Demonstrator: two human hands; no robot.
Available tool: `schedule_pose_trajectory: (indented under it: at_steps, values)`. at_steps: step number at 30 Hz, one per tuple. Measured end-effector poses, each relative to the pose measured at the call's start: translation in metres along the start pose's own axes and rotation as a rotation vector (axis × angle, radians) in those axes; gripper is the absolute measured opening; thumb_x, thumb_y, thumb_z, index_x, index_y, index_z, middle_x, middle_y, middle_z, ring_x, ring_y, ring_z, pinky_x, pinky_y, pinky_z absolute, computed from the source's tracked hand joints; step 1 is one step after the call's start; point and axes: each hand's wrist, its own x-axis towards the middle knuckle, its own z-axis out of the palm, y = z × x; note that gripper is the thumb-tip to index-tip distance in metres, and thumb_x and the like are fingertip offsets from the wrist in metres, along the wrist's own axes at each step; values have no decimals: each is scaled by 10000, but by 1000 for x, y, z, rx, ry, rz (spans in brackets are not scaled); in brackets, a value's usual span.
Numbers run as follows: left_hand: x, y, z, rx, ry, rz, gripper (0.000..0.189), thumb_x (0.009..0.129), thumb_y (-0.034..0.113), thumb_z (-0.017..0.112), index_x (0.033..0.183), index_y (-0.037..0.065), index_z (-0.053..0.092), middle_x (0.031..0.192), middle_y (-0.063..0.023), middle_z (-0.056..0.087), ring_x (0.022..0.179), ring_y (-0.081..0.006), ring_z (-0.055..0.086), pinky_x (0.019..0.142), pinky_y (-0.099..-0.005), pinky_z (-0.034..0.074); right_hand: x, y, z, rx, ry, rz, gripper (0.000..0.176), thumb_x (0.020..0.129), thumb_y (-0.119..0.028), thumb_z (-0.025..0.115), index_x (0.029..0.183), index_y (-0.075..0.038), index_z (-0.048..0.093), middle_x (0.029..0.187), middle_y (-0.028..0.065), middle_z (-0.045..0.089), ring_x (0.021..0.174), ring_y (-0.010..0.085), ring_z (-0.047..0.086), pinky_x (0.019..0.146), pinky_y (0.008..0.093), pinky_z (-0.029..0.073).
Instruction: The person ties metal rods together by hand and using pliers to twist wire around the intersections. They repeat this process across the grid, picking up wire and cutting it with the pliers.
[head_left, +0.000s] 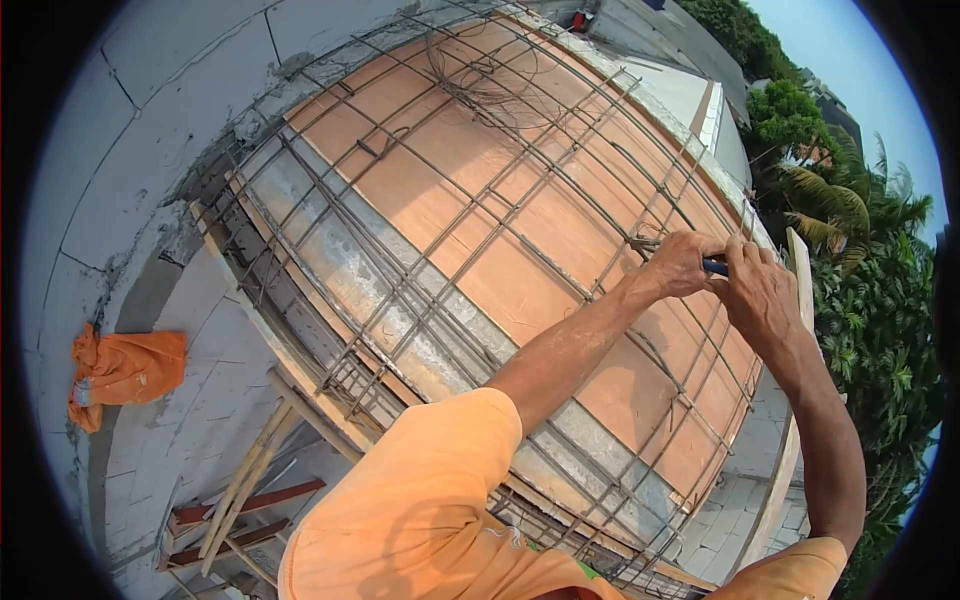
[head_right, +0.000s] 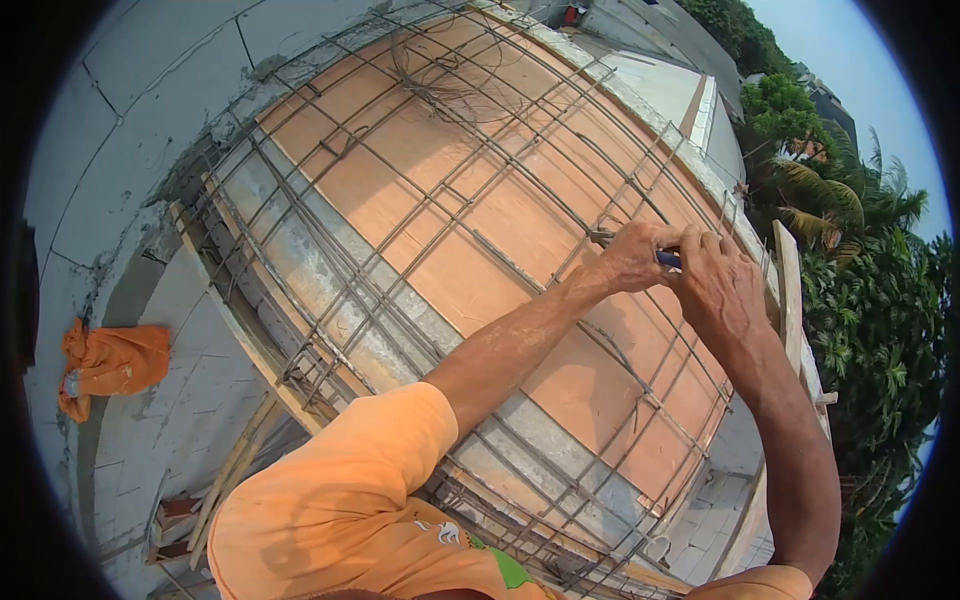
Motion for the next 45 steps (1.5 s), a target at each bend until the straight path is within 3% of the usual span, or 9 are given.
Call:
schedule_pose_trajectory:
  at_steps: [8,10,14,18,21,24,31,38,45]
  values:
    - [-24,-14,-7,171,233,204,609,786,297,753,1300,43,546,913,-114,622,944,-273,620,894,-448,462,14,5,0,401,-174,191,363,977,-325,568,825,5,562,595,113,550,551,243,586,509,382,450]
    - [-22,-6,2,224,318,267,839,728,265,793,1429,28,396,937,-114,568,971,-286,581,893,-463,430,25,5,-5,1118,-246,694,339,972,-298,550,811,0,555,579,100,574,452,141,546,379,294,378]
    - [-2,-7,30,281,628,51,371,673,119,792,968,50,577,861,-96,576,850,-294,585,793,-429,436,38,10,-8,1311,-232,653,414,993,-334,524,770,14,551,471,76,537,298,96,427,267,243,257]
    - [8,-10,17,194,521,80,207,711,78,722,881,46,609,747,-97,596,745,-306,622,710,-438,482,39,16,-17,551,-328,510,398,973,-270,551,1180,68,585,725,169,658,506,215,610,420,319,460]
    - [16,-9,4,194,424,3,178,699,79,731,839,52,624,722,-104,632,692,-320,649,633,-425,513,20,-6,-26,-284,264,-188,457,894,-213,633,1281,1,518,1176,148,583,1132,302,565,945,471,453]
    - [19,-20,8,100,383,-14,110,750,139,698,820,65,656,792,-144,690,751,-348,683,648,-440,540,34,-9,-21,-234,-287,-72,424,836,-134,647,1226,-10,536,1138,165,605,1089,320,607,894,441,494]
    - [10,-10,-5,44,11,-117,441,729,294,777,1068,34,668,842,-158,704,837,-342,694,854,-475,508,50,24,21,-67,-190,-63,106,760,-31,685,683,34,653,669,164,669,640,283,703,510,372,533]
    - [-23,-10,43,374,640,121,489,761,224,758,1155,24,550,927,-116,561,964,-322,560,908,-458,438,55,30,-2,1024,-833,639,214,762,-78,777,771,79,632,576,99,621,397,149,584,313,269,384]
    - [-1,-29,38,275,557,168,178,719,106,697,792,54,544,745,-101,536,751,-317,579,776,-428,474,29,-7,-8,-236,-322,-55,344,736,-118,700,1001,63,577,963,197,614,984,335,625,820,423,479]
